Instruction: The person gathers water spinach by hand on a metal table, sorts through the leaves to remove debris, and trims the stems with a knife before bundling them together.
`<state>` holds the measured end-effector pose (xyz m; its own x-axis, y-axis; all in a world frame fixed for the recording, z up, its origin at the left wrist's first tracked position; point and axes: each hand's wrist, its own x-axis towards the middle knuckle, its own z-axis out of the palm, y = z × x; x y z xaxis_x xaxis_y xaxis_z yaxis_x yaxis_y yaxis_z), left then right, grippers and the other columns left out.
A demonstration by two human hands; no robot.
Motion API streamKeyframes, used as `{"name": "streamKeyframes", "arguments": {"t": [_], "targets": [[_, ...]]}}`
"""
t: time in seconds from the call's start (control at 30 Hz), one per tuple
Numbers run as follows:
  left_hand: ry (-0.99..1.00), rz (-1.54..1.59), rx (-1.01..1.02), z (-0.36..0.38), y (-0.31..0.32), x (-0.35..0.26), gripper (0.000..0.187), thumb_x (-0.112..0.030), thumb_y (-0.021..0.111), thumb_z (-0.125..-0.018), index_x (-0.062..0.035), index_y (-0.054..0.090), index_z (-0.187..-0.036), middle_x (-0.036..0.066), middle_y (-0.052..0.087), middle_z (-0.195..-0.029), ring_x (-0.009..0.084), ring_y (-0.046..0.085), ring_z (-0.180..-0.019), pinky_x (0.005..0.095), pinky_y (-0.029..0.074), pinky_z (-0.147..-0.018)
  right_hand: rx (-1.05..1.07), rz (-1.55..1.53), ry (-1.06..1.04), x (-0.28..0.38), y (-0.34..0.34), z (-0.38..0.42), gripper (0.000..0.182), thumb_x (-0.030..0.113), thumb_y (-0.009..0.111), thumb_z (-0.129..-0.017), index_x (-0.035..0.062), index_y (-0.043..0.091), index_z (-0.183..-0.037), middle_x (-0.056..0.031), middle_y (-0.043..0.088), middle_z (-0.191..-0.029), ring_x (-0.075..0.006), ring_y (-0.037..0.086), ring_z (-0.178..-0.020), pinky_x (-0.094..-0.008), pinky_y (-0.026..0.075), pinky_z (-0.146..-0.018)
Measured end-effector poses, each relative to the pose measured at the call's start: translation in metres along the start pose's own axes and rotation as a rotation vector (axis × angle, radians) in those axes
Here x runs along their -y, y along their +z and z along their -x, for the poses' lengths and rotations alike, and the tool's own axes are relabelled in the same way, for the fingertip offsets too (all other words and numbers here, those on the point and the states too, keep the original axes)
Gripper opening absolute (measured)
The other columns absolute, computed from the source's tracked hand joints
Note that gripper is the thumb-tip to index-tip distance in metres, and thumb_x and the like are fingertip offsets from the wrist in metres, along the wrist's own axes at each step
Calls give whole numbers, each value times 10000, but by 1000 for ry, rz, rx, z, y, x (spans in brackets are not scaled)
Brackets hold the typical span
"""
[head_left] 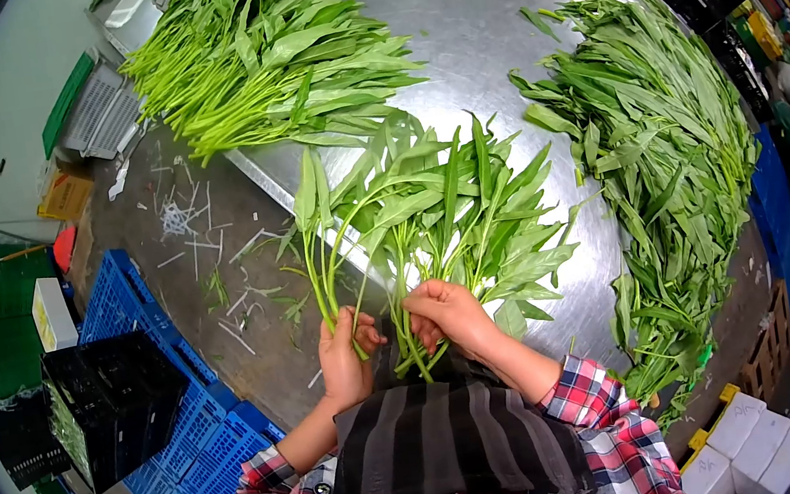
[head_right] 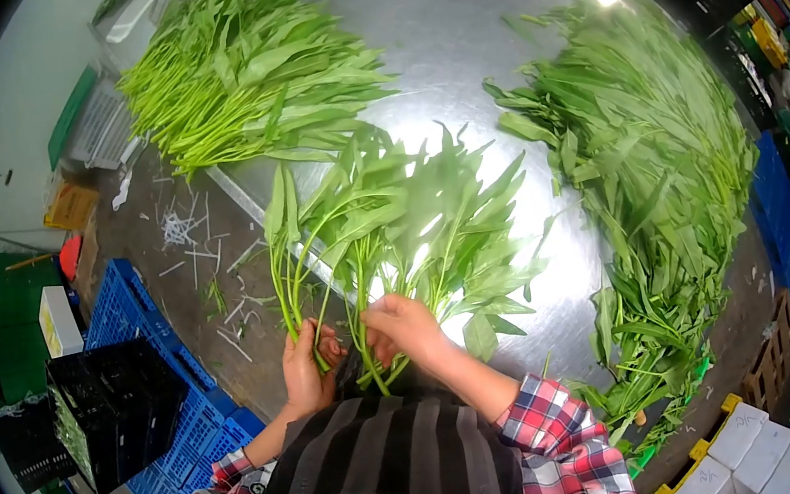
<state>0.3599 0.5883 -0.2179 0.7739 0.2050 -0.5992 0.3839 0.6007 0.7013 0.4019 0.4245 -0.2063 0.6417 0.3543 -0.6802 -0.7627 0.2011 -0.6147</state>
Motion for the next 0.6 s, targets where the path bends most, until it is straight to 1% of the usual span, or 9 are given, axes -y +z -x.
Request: {"name": "streamKeyframes", "arguments": {"t": [0.1, 0.13, 0.2, 0.3, 0.37, 0.4, 0.5, 0.57, 0.6], "targets": [[-270, 32, 190, -3, -3, -1, 135, -193, 506, -912, -66, 496, -957, 61, 546, -759, 141, 496, -598, 284, 424, -572, 10, 95, -37, -6, -2, -2, 158, 169, 569, -871, 25, 529, -820, -35, 565, -602, -98, 516, -420, -201, 400, -377], [-280, 24, 219, -3, -2, -1, 129, -179, 522, -900, -69, 503, -966, 53, 542, -754, 138, 480, -596, 277, 396, -564, -38, 145, -111, -9, -2, -2, 178, 178, 572, -870, 7, 525, -849, -45, 567, -620, -103, 523, -438, -215, 409, -388], [-224, 4, 210, 1, 4, -6, 133, -177, 515, -905, -52, 511, -952, 61, 556, -765, 130, 497, -610, 273, 430, -594, -132, 248, -256, -12, 0, -5, 235, 195, 578, -869, -28, 516, -908, -65, 572, -658, -115, 539, -474, -243, 428, -409], [-184, -61, 240, 7, 10, -12, 140, -175, 513, -904, -41, 517, -944, 64, 566, -770, 121, 502, -602, 264, 447, -597, -91, 380, -238, 3, 7, -1, 189, 156, 575, -872, -21, 529, -918, -65, 569, -655, -104, 523, -460, -250, 420, -420], [-178, -156, 319, 8, 6, -8, 153, -190, 508, -908, -40, 515, -940, 68, 569, -773, 124, 500, -590, 260, 447, -591, -29, 227, -217, 8, 14, 0, 146, 130, 580, -861, -5, 548, -906, -72, 573, -670, -134, 546, -509, -265, 439, -475], [-204, -132, 263, 6, 5, -7, 156, -200, 501, -912, -45, 511, -926, 69, 564, -768, 130, 499, -583, 267, 445, -585, 3, 152, -207, 9, 16, 0, 125, 117, 583, -856, 3, 558, -900, -76, 575, -677, -148, 557, -533, -273, 449, -503], [-237, -55, 119, 0, 2, -10, 174, -228, 479, -923, -59, 494, -885, 70, 548, -750, 149, 495, -566, 290, 436, -563, 182, 605, -864, 1, 12, 6, 86, 74, 587, -831, 6, 571, -881, -92, 581, -735, -204, 586, -679, -310, 466, -608], [-221, -12, 78, -6, 3, -14, 188, -244, 462, -931, -70, 476, -861, 69, 534, -737, 161, 491, -555, 308, 426, -546, 376, 613, -503, 3, 15, 22, 129, 121, 588, -832, 19, 576, -910, -92, 584, -802, -210, 582, -750, -307, 458, -665], [-219, 12, 17, -14, -3, -11, 186, -245, 457, -934, -85, 448, -838, 51, 488, -700, 156, 453, -528, 317, 392, -513, 465, 609, -318, 4, 17, 33, 151, 144, 588, -832, 25, 579, -924, -93, 586, -836, -213, 580, -785, -305, 454, -694]]}}
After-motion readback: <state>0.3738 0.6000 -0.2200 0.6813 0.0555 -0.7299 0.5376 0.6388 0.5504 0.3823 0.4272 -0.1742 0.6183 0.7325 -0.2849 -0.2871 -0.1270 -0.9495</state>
